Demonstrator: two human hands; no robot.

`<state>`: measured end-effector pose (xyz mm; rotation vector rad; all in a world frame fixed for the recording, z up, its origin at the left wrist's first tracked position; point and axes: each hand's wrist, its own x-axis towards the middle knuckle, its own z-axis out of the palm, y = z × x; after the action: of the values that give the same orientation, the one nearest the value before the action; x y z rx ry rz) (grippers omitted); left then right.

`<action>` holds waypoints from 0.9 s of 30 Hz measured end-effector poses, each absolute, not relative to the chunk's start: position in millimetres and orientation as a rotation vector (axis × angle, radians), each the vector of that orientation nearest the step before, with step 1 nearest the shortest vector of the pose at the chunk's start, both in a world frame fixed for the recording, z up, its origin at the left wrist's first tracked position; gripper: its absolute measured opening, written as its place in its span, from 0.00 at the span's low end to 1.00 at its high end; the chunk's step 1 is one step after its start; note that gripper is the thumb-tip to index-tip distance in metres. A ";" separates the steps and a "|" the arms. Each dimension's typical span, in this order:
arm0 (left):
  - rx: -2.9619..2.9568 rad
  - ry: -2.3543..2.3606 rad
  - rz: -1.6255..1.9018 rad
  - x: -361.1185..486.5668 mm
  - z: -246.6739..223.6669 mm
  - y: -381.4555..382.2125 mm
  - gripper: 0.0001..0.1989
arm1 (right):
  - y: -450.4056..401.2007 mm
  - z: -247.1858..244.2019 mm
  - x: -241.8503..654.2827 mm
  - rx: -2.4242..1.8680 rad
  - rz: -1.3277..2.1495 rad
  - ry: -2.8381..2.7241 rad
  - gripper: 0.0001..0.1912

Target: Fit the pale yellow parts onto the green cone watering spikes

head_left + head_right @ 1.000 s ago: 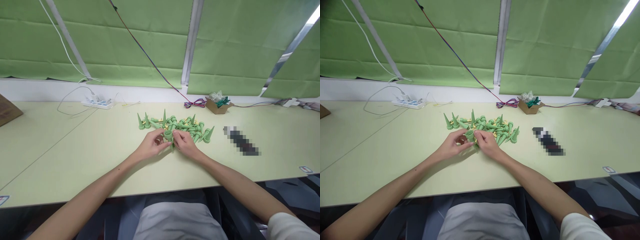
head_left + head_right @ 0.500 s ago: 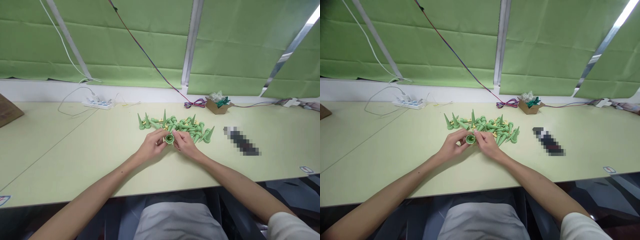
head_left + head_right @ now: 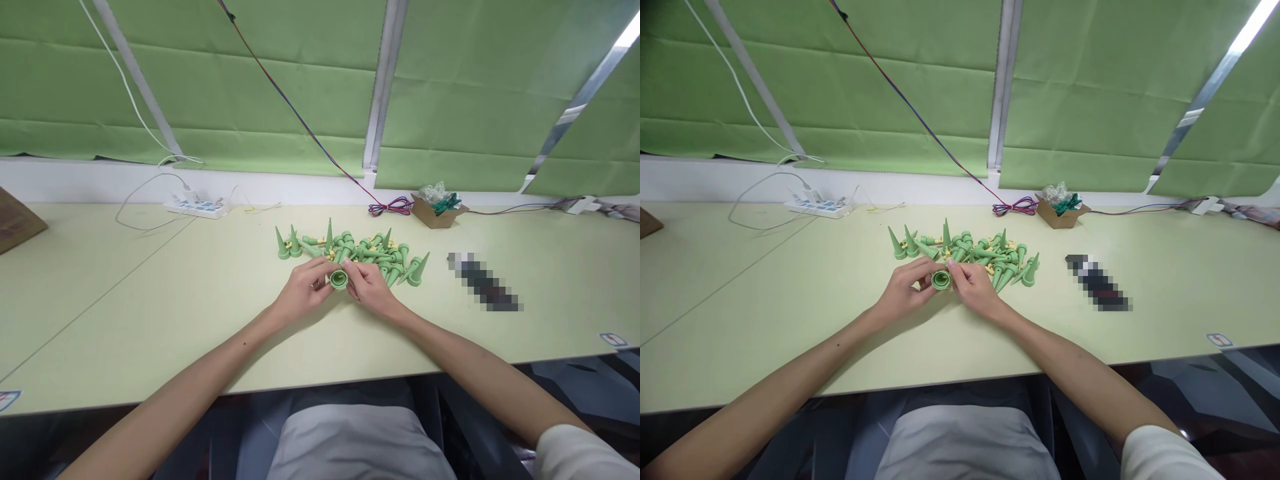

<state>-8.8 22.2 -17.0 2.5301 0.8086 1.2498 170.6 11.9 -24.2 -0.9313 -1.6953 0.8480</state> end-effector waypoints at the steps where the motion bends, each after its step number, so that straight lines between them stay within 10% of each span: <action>1: 2.517 0.825 1.238 -8.3 -17.2 21.9 0.17 | 12.2 -24.7 170.4 -0.932 0.843 -1.695 0.32; 27: 1.174 0.602 0.680 -1.3 -7.0 20.6 0.17 | 8.4 -28.4 172.0 -0.855 0.722 -1.663 0.27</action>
<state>-1.3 20.6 -7.0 1.1740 0.6020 0.6804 172.0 8.4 -28.4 -0.8553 -1.6628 0.7217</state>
